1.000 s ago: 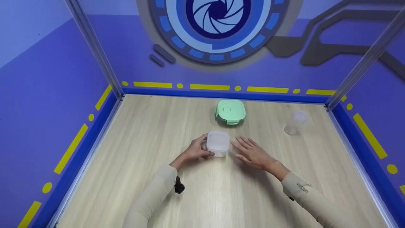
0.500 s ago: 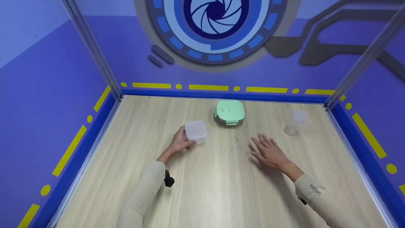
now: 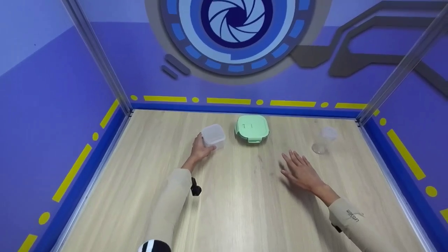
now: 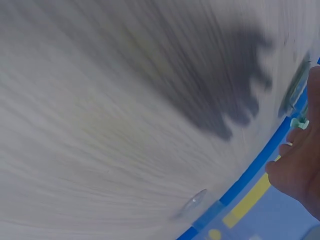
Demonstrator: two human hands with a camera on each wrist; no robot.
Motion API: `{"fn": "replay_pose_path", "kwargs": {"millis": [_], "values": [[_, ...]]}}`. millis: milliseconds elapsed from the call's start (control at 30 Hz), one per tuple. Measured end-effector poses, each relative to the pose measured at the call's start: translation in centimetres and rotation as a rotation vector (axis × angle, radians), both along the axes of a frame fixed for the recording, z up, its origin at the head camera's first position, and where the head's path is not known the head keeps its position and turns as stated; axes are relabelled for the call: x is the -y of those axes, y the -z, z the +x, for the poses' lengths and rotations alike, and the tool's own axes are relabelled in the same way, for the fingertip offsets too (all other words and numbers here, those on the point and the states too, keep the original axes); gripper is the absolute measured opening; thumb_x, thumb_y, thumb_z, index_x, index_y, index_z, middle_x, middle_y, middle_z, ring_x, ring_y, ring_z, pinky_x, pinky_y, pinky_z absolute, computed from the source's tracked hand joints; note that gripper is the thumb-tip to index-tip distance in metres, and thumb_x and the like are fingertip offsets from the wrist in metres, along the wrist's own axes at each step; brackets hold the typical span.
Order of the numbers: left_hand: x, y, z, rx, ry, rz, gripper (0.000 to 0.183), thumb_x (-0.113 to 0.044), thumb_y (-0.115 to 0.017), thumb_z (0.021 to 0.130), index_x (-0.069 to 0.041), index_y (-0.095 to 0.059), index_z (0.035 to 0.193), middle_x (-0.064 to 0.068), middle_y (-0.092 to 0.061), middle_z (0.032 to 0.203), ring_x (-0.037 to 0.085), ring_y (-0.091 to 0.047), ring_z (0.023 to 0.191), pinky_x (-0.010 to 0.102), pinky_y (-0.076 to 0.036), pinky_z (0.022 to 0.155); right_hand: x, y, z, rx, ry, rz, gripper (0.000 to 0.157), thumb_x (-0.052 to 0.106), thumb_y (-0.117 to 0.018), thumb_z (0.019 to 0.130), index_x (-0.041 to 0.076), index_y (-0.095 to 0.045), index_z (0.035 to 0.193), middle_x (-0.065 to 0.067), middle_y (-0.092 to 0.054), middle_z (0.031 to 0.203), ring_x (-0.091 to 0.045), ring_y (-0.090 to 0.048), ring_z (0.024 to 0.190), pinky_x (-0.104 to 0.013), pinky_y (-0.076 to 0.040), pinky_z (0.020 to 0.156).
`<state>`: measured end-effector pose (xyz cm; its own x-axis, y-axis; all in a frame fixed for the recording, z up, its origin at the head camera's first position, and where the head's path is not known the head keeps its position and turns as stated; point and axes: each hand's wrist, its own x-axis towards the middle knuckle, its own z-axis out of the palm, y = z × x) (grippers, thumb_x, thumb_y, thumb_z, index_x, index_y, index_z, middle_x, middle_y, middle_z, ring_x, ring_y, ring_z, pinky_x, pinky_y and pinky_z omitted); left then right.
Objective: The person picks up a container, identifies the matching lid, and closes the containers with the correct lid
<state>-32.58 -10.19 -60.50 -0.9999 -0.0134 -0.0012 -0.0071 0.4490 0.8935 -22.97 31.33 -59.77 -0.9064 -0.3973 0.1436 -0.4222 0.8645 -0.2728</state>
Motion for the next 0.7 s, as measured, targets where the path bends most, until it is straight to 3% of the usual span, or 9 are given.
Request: {"fn": "replay_pose_path", "kwargs": {"millis": [200, 367, 567, 700], "values": [[0.0, 0.4, -1.0, 0.043, -0.044, -0.009, 0.080, -0.010, -0.070, 0.090, 0.008, -0.026, 0.154, 0.031, -0.040, 0.150, 0.045, -0.038, 0.144, 0.055, -0.031, 0.122, -0.2, 0.1, 0.1, 0.008, 0.013, -0.009, 0.066, 0.032, -0.063, 0.100, 0.003, -0.040, 0.155, -0.029, -0.034, 0.161, -0.046, -0.031, 0.152, -0.065, -0.022, 0.122], [0.5, 0.0, -0.6, 0.031, -0.026, -0.057, 0.074, -0.011, -0.068, 0.093, 0.010, -0.028, 0.152, 0.031, -0.042, 0.149, 0.045, -0.044, 0.140, 0.054, -0.037, 0.118, -0.4, 0.0, -0.1, -0.010, 0.014, -0.011, 0.066, 0.032, -0.062, 0.101, 0.002, -0.040, 0.155, -0.030, -0.035, 0.160, -0.046, -0.032, 0.151, -0.066, -0.023, 0.121], [2.0, -1.4, 0.8, -0.005, 0.049, -0.275, 0.078, -0.028, -0.066, 0.098, 0.009, -0.028, 0.155, 0.030, -0.037, 0.158, 0.046, -0.039, 0.146, 0.057, -0.035, 0.119, -1.0, -0.8, -0.5, -0.012, 0.050, -0.017, 0.067, 0.033, -0.061, 0.101, 0.003, -0.038, 0.157, -0.028, -0.032, 0.162, -0.045, -0.029, 0.153, -0.065, -0.019, 0.123], [3.5, -2.0, 2.3, -0.095, 0.077, -0.413, 0.081, -0.038, -0.068, 0.096, 0.006, -0.033, 0.155, 0.028, -0.039, 0.158, 0.046, -0.035, 0.148, 0.061, -0.029, 0.120, -1.3, -1.3, -0.7, -0.002, 0.061, -0.020, 0.068, 0.035, -0.060, 0.102, 0.004, -0.036, 0.158, -0.028, -0.031, 0.163, -0.045, -0.027, 0.153, -0.066, -0.018, 0.123]]}}
